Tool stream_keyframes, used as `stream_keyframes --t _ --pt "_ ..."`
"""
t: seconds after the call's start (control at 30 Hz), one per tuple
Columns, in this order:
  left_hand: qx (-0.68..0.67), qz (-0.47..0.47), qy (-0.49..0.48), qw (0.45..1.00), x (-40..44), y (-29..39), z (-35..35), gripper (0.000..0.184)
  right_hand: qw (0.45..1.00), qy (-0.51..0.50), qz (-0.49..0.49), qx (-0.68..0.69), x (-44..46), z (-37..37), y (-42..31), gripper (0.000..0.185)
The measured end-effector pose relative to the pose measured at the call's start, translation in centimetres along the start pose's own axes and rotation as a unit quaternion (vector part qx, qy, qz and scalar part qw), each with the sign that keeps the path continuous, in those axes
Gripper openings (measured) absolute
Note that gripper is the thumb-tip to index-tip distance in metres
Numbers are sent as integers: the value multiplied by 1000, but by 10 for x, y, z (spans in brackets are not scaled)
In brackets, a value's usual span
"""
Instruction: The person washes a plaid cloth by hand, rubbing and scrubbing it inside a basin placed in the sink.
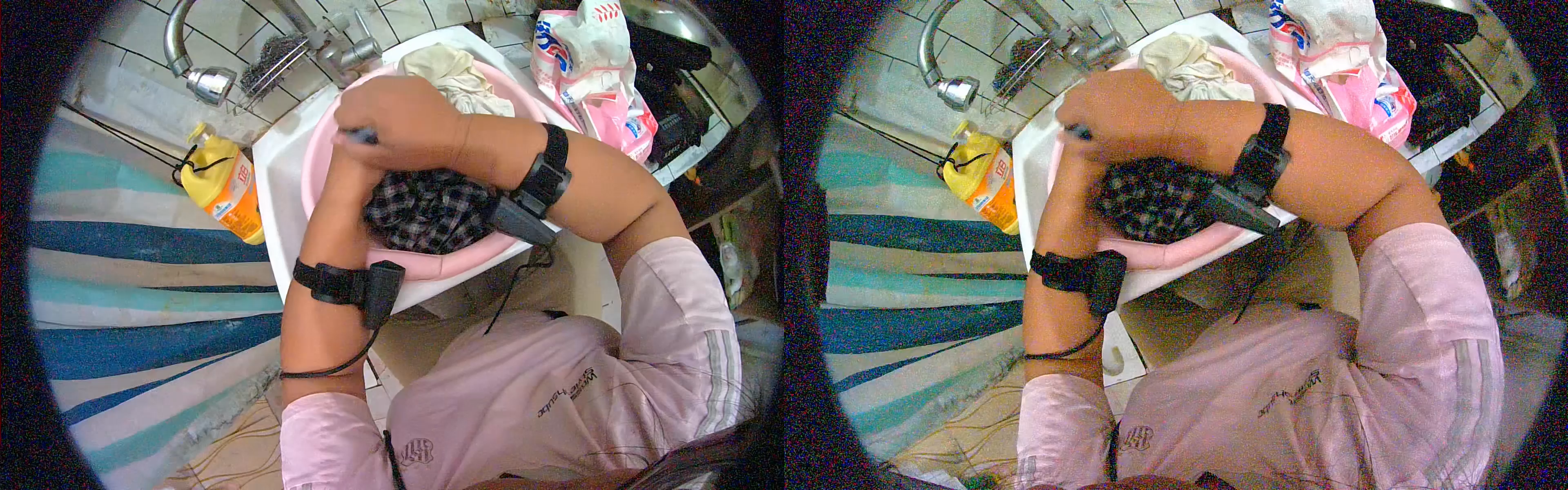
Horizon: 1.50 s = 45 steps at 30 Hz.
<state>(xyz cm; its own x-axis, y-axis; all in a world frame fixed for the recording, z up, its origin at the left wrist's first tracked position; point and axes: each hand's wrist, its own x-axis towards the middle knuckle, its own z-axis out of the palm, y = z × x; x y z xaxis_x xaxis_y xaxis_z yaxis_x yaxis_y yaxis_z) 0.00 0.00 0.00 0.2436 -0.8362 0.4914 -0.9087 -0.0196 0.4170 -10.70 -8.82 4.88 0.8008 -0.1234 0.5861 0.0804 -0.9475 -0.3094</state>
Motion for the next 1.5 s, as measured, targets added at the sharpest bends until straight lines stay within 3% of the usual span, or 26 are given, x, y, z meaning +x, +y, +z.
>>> stream_keyframes --t 0.1,0.17,0.2,0.33,0.4,0.53,0.6,0.63,0.73,0.8,0.83,0.87,0.9,0.97,1.03,1.1,1.2,1.3,1.37,1.43,1.5 --pt "-157 -59 52 984 -4 20 -1 56 997 19 -64 28 -4 11 15 32" --pt "-195 -291 -16 936 0 46 -22 47 985 95 117 83 7 14 33 33" --pt "-186 -240 44 952 2 47 -21 42 983 97 121 96 9 13 36 34" --pt "-177 -258 29 949 3 53 -22 44 986 80 120 87 2 13 31 33" --pt "-299 -343 96 885 4 55 -22 45 996 54 49 60 -5 12 16 33" --pt "-365 -303 80 877 3 44 -28 44 994 51 -19 97 -1 14 12 32" --pt "-221 -242 25 945 -1 42 -25 38 983 70 124 115 7 17 33 32" --pt "-221 -239 25 945 -1 42 -23 38 983 71 124 113 8 21 39 32" --pt "-335 -226 27 914 2 45 -21 40 981 86 145 99 8 18 42 32" --pt "-515 -261 79 813 5 48 -17 48 979 100 142 110 9 19 40 31" --pt "-514 -261 79 813 6 45 -16 48 976 114 138 120 9 19 39 30" --pt "-457 -319 125 821 6 40 -15 54 976 114 138 120 8 20 37 30" --pt "-396 -374 172 821 7 37 -15 61 980 103 128 116 6 19 29 29" --pt "-418 -355 177 818 5 36 -18 63 983 92 114 110 0 13 9 28" --pt "-485 -322 161 797 2 32 -23 58 981 101 -91 141 -6 5 -9 27" --pt "-515 -341 161 769 4 37 -25 51 980 105 -119 119 -4 10 -5 26" --pt "-436 -379 182 796 10 52 -26 45 989 83 90 79 9 17 20 30" --pt "-414 -400 148 804 12 55 -26 41 988 58 135 44 6 17 22 30" --pt "-427 -350 145 821 7 44 -21 41 992 68 97 44 -1 8 3 24" --pt "-439 -304 146 833 2 44 -21 41 988 111 -100 50 -5 9 -7 24" --pt "-443 -321 126 827 0 50 -22 42 990 85 -91 68 -2 12 2 25"
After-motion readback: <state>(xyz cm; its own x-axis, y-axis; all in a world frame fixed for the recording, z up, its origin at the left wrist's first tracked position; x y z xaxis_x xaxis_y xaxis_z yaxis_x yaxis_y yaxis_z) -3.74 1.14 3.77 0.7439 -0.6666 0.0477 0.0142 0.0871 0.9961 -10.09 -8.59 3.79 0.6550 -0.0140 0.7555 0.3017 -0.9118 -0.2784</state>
